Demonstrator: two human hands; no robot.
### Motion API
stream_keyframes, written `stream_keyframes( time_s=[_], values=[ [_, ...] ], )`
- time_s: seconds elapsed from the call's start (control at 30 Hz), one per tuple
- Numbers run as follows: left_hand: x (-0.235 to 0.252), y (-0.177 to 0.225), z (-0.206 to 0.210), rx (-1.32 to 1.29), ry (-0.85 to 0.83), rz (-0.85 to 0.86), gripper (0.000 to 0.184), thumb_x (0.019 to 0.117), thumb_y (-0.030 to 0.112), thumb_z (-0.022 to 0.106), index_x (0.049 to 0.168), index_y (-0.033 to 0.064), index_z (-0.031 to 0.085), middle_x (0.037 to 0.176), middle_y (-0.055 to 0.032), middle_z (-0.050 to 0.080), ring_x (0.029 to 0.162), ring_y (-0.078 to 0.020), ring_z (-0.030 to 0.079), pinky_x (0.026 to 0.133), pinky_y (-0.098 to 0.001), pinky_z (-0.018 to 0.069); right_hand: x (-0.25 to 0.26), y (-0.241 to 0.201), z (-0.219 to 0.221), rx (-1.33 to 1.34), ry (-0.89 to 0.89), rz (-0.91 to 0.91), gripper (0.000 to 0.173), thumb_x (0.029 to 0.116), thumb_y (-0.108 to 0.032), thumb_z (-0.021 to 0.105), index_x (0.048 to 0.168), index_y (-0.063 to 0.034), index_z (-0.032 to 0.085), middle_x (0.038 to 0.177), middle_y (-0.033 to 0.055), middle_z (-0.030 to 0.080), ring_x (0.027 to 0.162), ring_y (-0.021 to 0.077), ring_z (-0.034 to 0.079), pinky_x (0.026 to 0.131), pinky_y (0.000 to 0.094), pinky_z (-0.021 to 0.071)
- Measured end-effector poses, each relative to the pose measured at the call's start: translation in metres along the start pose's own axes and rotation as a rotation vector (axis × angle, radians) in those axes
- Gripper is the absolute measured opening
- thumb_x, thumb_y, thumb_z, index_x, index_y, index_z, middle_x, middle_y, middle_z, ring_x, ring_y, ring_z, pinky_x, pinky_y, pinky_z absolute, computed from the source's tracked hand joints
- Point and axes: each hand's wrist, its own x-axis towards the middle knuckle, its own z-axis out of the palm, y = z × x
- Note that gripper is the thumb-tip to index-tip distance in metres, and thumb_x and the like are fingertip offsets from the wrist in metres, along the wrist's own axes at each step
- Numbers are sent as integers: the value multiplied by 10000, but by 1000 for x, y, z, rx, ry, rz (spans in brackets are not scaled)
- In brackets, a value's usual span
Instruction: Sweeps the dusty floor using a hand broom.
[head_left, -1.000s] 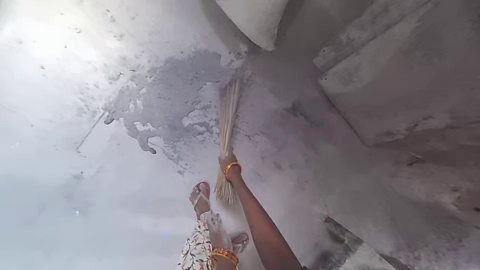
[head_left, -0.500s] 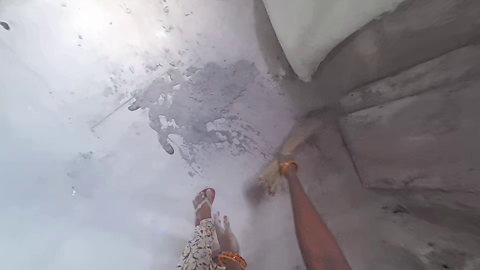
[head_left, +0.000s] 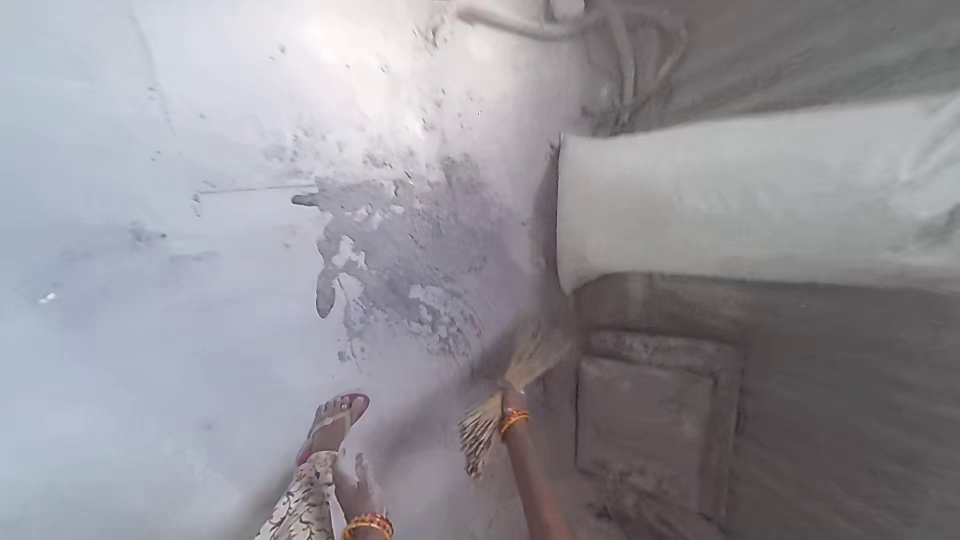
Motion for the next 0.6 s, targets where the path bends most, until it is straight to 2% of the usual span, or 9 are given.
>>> stream_keyframes(
  time_s=[0.03, 0.1, 0.13, 0.17, 0.2, 0.3, 0.4, 0.53, 0.6],
  values=[
    [5, -18, 9, -12, 42, 63, 518, 1068, 111, 470, 1503, -139, 341, 1558, -361, 346, 1480, -439, 343, 1240, -466, 248, 1, -14, -10, 47, 17, 47, 369, 1087, -130, 480, 1346, 127, 537, 1338, 306, 576, 1192, 364, 569, 1029, 483, 437],
    [4, -30, 29, -30, 176, 235, 515, 1066, 156, 486, 1436, -192, 402, 1474, -421, 411, 1416, -492, 417, 1225, -445, 296, -5, -55, -44, -173, -254, 38, 442, 1136, -150, 347, 1520, 66, 375, 1572, 244, 408, 1424, 321, 427, 1173, 433, 328],
    [-1, -1, 31, -40, 205, 198, 494, 1053, 124, 504, 1402, -219, 430, 1444, -427, 446, 1395, -485, 447, 1211, -420, 315, 7, -61, -43, -318, -301, -142, 441, 1136, -148, 347, 1489, 113, 386, 1530, 300, 428, 1393, 365, 449, 1146, 434, 360],
    [-10, 62, 3, 77, -124, -83, 532, 1106, 135, 417, 1535, -139, 263, 1617, -304, 293, 1528, -345, 290, 1243, -360, 224, 36, -47, -28, -317, -184, -487, 414, 1102, -139, 425, 1320, 198, 525, 1306, 398, 571, 1204, 459, 589, 1022, 469, 479],
    [-14, 101, 2, 1, -164, -204, 527, 1093, 79, 430, 1547, -123, 253, 1639, -273, 270, 1540, -323, 258, 1243, -375, 206, 56, -59, -18, -326, -199, -614, 426, 1098, -156, 430, 1307, 195, 548, 1286, 395, 593, 1205, 461, 607, 1039, 469, 483],
    [2, 86, 51, -103, 71, 119, 488, 1047, 50, 470, 1462, -185, 370, 1512, -408, 373, 1449, -498, 359, 1215, -518, 270, 39, -177, 2, -191, -475, -364, 428, 1128, -195, 385, 1440, 86, 469, 1455, 276, 512, 1334, 332, 517, 1117, 448, 406],
    [-10, 88, 76, -74, 236, 218, 467, 1030, 52, 508, 1421, -191, 431, 1484, -407, 413, 1424, -501, 394, 1201, -515, 300, 15, -250, 1, -112, -579, -396, 368, 1112, -218, 414, 1321, 58, 538, 1200, 213, 589, 1023, 258, 583, 889, 413, 493],
    [-149, 171, 74, -111, 81, -278, 548, 1070, 32, 418, 1546, -152, 217, 1643, -322, 203, 1547, -380, 225, 1260, -402, 183, 5, -271, -66, -219, -629, -463, 347, 1090, -166, 487, 1318, 93, 529, 1150, 213, 593, 974, 232, 569, 888, 378, 473],
    [-202, 194, 91, -174, 158, -400, 539, 1054, 9, 432, 1521, -186, 245, 1615, -367, 225, 1529, -427, 236, 1248, -412, 180, 17, -271, -100, -385, -652, -593, 445, 1068, -166, 550, 1424, 85, 459, 1269, 252, 602, 1117, 272, 602, 991, 399, 473]
  ],
)
